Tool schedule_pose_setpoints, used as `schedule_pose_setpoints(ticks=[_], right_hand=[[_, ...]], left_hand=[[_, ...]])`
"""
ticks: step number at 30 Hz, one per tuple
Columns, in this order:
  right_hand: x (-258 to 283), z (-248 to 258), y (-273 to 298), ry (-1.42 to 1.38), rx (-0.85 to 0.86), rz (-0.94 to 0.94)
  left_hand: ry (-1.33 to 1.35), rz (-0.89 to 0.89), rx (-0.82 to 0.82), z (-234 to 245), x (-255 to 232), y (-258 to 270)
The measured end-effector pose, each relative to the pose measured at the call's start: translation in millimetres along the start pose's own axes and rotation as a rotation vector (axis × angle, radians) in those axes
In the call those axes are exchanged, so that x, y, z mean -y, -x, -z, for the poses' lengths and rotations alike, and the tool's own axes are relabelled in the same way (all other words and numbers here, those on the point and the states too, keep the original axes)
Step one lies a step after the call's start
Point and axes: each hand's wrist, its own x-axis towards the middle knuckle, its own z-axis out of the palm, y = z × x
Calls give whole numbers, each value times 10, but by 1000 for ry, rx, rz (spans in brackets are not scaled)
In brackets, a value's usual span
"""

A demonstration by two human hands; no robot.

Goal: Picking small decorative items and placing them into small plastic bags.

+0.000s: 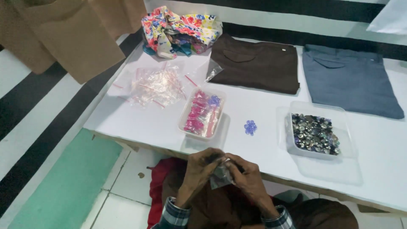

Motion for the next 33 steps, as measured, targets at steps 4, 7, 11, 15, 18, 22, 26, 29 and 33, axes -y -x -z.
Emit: schedule_pose_setpoints(ticks=[4,7,11,15,18,22,26,29,33], right_hand=[[-95,411,-54,-267,-135,11],[-255,622,-127,-347,-180,-80],[-117,858,-136,-26,-209,51],[-150,1023,-188,95,-142,99],[153,1086,-162,73,-154,-2],[68,1112,-179,71,-173,-69],[119,1063,-208,94,-152,-122],[94,986,-271,77,-198,-113],[7,877,-372,15,-348,-71]], left_hand=[[114,1,43,-474,-139,-182],[253,139,-44,-739,-4,-337],[96,96,57,-849,75,-456],[-72,68,168,-902,-9,-528],[-92,77,198,-924,-72,-600],[-136,81,192,-830,34,-625],[-50,75,147,-823,119,-630],[-8,42,61,-848,194,-684],[-677,-507,-261,-947,359,-686]])
